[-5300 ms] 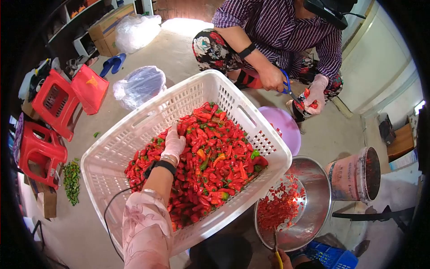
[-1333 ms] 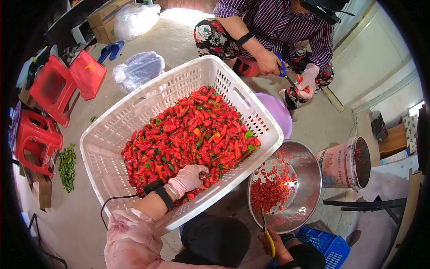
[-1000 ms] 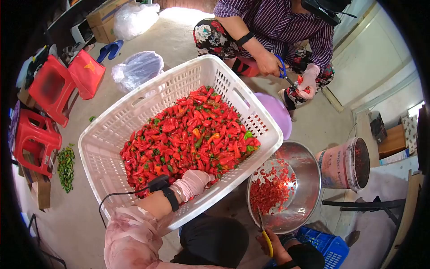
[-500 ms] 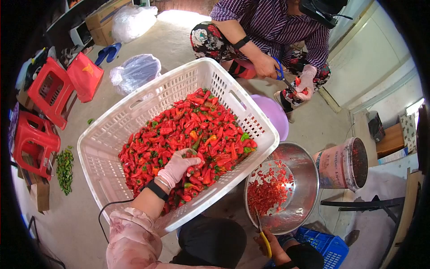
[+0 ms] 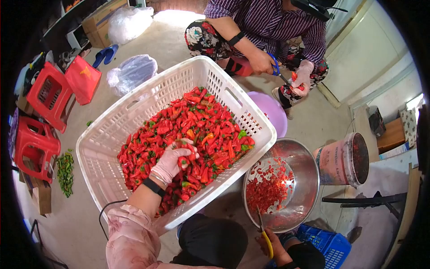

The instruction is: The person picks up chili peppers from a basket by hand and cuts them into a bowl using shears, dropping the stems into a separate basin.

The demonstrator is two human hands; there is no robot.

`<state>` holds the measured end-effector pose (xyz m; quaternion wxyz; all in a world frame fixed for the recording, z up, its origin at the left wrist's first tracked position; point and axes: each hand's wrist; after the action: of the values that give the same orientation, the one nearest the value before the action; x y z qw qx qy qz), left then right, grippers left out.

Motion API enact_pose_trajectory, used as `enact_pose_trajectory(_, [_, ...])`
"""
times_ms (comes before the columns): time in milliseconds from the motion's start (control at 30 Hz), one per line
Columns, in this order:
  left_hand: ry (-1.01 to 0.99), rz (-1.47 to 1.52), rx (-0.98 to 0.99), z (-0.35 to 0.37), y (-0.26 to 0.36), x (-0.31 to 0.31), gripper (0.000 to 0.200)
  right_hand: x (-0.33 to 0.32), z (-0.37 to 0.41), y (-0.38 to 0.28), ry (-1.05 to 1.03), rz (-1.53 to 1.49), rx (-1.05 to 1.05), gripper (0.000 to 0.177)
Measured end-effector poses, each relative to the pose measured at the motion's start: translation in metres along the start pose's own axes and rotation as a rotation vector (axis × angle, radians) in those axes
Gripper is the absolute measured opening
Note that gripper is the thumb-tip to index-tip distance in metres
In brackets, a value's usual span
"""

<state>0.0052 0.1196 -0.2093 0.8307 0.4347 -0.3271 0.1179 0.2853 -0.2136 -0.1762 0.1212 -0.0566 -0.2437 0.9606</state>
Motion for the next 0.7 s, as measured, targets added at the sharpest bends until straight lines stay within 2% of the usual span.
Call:
enact_pose_trajectory(100, [0.09, -0.029, 0.105, -0.004, 0.005, -0.002, 0.02, -0.005, -0.004, 0.004, 0.0, -0.001, 0.06, 0.033])
enact_pose_trajectory(167, [0.147, -0.681, -0.043, -0.008, 0.004, -0.009, 0.023, -0.003, -0.005, 0.003, -0.002, -0.001, 0.043, 0.033])
enact_pose_trajectory(200, [0.066, -0.726, -0.008, -0.011, -0.012, -0.016, 0.029, -0.002, -0.005, 0.003, -0.004, -0.003, 0.023, 0.033])
enact_pose_trajectory(233, [0.106, -1.135, 0.176, -0.013, -0.034, -0.025, 0.035, -0.002, -0.005, 0.003, -0.004, -0.003, 0.024, 0.033])
enact_pose_trajectory(367, [-0.111, -1.843, -0.107, 0.007, -0.053, 0.023, 0.042, -0.003, -0.005, 0.002, -0.016, 0.052, 0.041, 0.033])
enact_pose_trajectory(400, [-0.131, -1.974, -0.108, 0.007, -0.064, 0.024, 0.041, -0.003, -0.005, 0.001, -0.019, 0.05, 0.057, 0.034])
enact_pose_trajectory(433, [-0.157, -2.007, -0.12, 0.006, -0.072, 0.017, 0.043, -0.002, -0.006, 0.001, -0.018, 0.052, 0.056, 0.034])
enact_pose_trajectory(500, [-0.056, -2.008, -0.146, 0.003, -0.075, 0.022, 0.045, 0.001, -0.005, 0.003, -0.004, 0.077, -0.048, 0.034])
enact_pose_trajectory(633, [-0.096, -1.96, -0.18, -0.003, -0.071, 0.018, 0.046, 0.003, -0.007, 0.002, 0.006, 0.137, -0.055, 0.035])
enact_pose_trajectory(700, [-0.111, -1.805, -0.248, -0.004, -0.063, 0.015, 0.049, 0.001, -0.011, 0.008, -0.006, 0.154, -0.113, 0.034])
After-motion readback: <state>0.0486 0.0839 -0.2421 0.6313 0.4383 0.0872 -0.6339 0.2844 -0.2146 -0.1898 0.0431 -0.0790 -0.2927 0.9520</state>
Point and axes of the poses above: each hand's wrist, its own z-axis away from the middle knuckle, its own x-axis out of the palm, y = z × x, and after that the axes turned 3 degrees about x, right-handed
